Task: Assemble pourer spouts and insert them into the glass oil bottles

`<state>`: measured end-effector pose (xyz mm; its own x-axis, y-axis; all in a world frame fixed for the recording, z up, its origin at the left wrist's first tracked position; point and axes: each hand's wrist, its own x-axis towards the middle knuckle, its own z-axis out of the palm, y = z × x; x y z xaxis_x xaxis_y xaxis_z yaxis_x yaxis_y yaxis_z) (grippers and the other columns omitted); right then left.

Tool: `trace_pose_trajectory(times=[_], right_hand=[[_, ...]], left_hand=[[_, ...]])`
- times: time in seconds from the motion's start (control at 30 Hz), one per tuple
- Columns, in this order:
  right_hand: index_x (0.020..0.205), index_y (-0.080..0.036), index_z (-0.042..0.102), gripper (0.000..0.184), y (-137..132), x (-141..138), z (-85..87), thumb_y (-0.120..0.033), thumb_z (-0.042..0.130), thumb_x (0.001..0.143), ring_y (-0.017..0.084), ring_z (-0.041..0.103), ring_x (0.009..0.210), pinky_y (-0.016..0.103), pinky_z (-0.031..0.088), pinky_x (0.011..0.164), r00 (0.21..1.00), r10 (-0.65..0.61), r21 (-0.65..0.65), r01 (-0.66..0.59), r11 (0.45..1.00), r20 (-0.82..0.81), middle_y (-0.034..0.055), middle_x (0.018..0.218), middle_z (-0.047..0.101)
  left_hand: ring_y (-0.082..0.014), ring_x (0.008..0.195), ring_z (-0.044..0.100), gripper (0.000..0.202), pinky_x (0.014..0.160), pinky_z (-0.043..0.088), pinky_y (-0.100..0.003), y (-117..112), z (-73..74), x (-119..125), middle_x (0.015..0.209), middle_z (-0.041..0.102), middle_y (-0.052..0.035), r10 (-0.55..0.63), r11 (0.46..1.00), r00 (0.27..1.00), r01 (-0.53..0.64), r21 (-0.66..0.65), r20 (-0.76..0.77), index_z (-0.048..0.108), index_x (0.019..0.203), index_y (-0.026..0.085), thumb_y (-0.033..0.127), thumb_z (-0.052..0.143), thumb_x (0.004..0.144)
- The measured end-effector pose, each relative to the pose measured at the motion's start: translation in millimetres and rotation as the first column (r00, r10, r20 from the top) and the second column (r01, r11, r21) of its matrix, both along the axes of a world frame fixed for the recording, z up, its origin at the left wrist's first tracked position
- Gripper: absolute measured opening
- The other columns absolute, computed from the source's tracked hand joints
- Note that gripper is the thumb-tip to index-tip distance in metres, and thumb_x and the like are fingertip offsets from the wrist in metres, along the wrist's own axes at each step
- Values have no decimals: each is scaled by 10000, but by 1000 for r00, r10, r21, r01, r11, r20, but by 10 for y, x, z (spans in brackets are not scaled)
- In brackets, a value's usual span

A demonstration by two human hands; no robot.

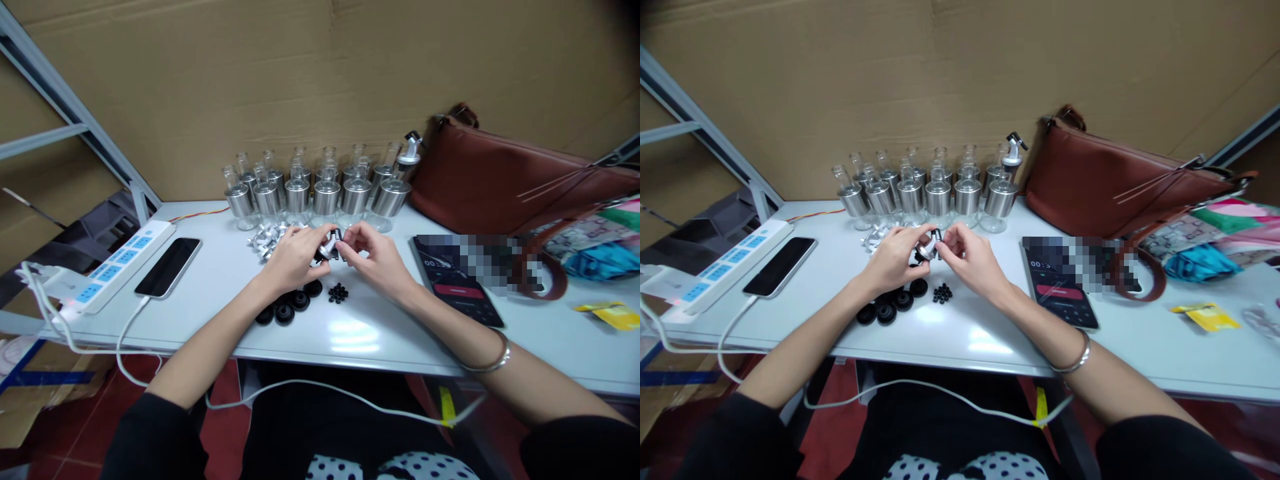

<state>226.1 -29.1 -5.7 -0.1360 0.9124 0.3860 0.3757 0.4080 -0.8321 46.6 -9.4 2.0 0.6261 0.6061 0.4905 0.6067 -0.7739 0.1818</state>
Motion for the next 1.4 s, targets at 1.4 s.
trace_pose_trajectory(times=[1.4], right_hand=[[786, -173, 520, 205, 13, 7, 21, -367, 578, 820, 96, 507, 506, 253, 400, 537, 987, 108, -109, -122, 987, -122, -19, 617, 583]], left_hand=[[-204, 931, 644, 497, 881, 385, -348, 33, -49, -14, 997, 683, -81, -15, 1000, 1000, 15, -1, -11, 429, 1256, 130, 181, 544, 775]])
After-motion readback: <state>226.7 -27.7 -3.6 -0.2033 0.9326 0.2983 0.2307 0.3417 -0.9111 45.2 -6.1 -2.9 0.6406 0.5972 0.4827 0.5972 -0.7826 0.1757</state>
